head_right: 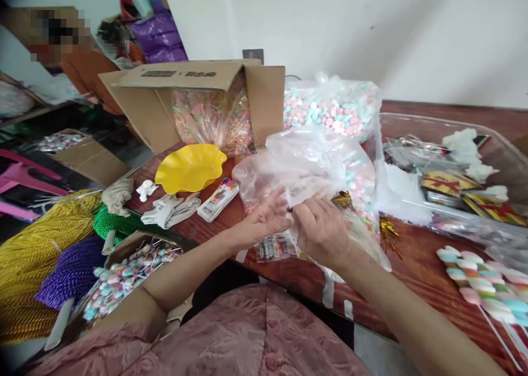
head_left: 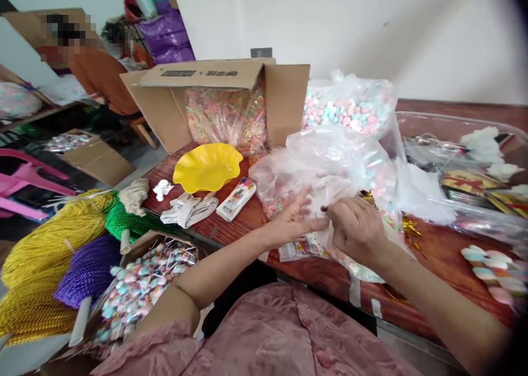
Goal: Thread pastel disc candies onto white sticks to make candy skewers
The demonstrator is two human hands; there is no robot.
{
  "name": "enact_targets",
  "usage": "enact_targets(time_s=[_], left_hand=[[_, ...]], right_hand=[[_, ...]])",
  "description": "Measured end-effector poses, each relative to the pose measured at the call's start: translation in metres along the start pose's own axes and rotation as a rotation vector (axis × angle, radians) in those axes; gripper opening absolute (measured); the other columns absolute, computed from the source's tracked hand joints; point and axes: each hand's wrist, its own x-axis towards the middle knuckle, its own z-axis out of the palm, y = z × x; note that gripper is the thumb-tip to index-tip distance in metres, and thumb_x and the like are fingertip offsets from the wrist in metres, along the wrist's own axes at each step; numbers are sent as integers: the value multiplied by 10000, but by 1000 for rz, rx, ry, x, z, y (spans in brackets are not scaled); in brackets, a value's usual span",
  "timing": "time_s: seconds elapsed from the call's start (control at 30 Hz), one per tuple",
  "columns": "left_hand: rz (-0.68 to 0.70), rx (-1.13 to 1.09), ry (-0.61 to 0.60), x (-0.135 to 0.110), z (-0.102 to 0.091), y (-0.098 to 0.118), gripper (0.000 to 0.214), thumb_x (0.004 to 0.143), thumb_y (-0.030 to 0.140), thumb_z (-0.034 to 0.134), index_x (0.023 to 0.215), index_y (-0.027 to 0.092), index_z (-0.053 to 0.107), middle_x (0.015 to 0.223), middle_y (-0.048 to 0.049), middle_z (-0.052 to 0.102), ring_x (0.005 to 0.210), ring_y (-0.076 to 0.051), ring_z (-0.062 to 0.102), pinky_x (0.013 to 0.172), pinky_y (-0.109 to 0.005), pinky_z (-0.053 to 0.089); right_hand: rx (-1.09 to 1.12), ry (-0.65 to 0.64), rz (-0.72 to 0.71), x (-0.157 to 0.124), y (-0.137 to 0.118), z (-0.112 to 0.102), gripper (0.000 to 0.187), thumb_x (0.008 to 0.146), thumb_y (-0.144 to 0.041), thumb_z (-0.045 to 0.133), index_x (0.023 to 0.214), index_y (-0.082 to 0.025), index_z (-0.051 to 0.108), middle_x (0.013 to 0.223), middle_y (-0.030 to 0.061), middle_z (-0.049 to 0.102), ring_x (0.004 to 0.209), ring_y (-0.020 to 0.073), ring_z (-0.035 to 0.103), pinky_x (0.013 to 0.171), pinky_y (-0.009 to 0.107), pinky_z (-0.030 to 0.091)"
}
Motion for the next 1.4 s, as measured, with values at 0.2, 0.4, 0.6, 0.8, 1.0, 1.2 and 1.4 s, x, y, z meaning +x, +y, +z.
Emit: enact_targets(time_s=[0.2,0.4,0.6,0.8,1.0,1.2,1.4], left_hand=[[-113,-502,-112,-14,-15,-17,836,576,229,899,1337,306,560,1000,-23,687,826,-130,641,801,-286,483],[-131,-568,88,-70,-56,-3,816,546,138,872,1302,260,592,1043,-59,702,902,-165,649,847,-309,486],[-45,-296,327,-109,-57,-4,628,617,207,834,1210,162,633,944,-38,681,774,-117,607,774,-251,478],[-284,559,194,-183,-108,-3,456,701,125,643,1152,187,664,1110,-54,700,1025,-221,636,923,-315,476],[-447,1396,183,-200,-121,-24,298,849,161,556,1131,152,651,1106,-137,695,1066,-272,624,947,-406,476],[183,1553,-243,-77,4,-40,159,897,236,534,979,151,641,1020,-111,654,1003,-255,581,848,-370,488],[279,1759,-346,-16,19,-66,235,809,39,519,997,115,638,1009,-131,631,956,-291,592,704,-375,491]], right_hand=[[142,61,-2,3,-15,17,122,844,-117,473,854,-219,541,659,13,576,580,168,529,558,299,386],[714,-237,355,-12,-68,47,224,928,-299,492,722,-219,527,606,-16,530,531,128,485,500,249,384],[1327,-694,704,-26,-127,109,388,881,-514,510,673,-186,528,514,-39,402,454,91,315,447,239,272],[937,-609,367,-27,-140,117,188,889,-285,480,961,-174,614,775,48,624,677,158,545,633,292,432],[584,-527,183,-68,-107,59,268,939,-147,374,931,-189,639,825,60,648,742,161,593,678,290,447],[420,-248,403,-110,-95,21,210,957,-151,409,869,-200,593,752,18,632,685,126,588,651,250,454],[121,-161,584,-154,-76,-17,242,953,-176,407,854,-215,624,740,29,625,654,138,573,598,249,438]])
